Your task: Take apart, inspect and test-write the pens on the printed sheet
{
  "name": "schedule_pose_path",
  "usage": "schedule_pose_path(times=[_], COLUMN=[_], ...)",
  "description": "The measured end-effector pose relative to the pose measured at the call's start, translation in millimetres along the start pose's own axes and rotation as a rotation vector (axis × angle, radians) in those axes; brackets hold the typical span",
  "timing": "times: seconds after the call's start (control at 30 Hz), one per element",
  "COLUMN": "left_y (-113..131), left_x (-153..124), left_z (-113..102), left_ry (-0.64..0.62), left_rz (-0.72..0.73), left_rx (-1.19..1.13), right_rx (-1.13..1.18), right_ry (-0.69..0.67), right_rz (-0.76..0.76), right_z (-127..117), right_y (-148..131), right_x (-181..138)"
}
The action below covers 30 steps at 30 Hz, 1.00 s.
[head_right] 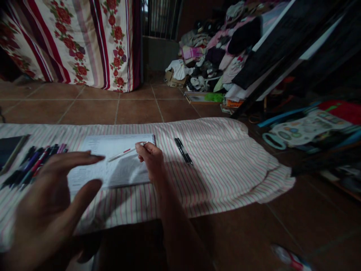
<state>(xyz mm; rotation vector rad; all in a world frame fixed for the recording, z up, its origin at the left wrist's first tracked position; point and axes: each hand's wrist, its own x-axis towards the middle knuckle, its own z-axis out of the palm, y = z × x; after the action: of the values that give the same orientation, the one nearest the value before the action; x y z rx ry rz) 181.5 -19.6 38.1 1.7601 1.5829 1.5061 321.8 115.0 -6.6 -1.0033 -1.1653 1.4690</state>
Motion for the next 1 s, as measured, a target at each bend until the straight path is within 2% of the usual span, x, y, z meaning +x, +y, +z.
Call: schedule_pose_path(times=[0.1, 0.17, 0.27, 0.43, 0.53, 0.67, 0.73, 0.8, 1.0], left_y=[-22.8, -39.7, -54.3, -58.8, -63.9, -72.5, -76.1, -79.2, -84.9], left_x=[25.9, 27.5, 19.7, 15.3, 17.4, 19.6, 20.5, 21.3, 24.3], left_z=[20.4, 29.2, 35.1, 38.7, 39.8, 40.2, 40.5, 41.2, 44.4], left_ry=[-0.053, -0.147, -0.215, -0.133, -0.097, -0.042, -0.008, 0.014, -0.007], left_rz=[0.105, 0.071, -0.039, -0.244, -0.384, -0.472, -0.497, -0.512, -0.534], left_rx=[0.337, 0.426, 0.388, 0.229, 0.130, 0.081, 0.033, -0.026, -0.069], right_rx=[-0.076, -0.099, -0.114, -0.113, -0.199, -0.505, -0.627, -0.745, -0.962], right_ry=[-0.096, -0.160, -0.242, -0.356, -0.281, -0.006, 0.064, 0.089, 0.027], right_rz=[0.014, 0.027, 0.036, 0.079, 0.024, -0.136, -0.190, -0.227, -0.294], right_z=[4.0, 7.6, 13.3, 16.5, 8.9, -9.8, -17.5, -21.5, -20.3], right_y=[2.5, 4.8, 8.2, 13.7, 16.2, 17.7, 17.7, 18.0, 24.1], right_x=[-2.0, -3.2, -4.8, -3.4, 1.4, 9.3, 11.9, 13.0, 13.7])
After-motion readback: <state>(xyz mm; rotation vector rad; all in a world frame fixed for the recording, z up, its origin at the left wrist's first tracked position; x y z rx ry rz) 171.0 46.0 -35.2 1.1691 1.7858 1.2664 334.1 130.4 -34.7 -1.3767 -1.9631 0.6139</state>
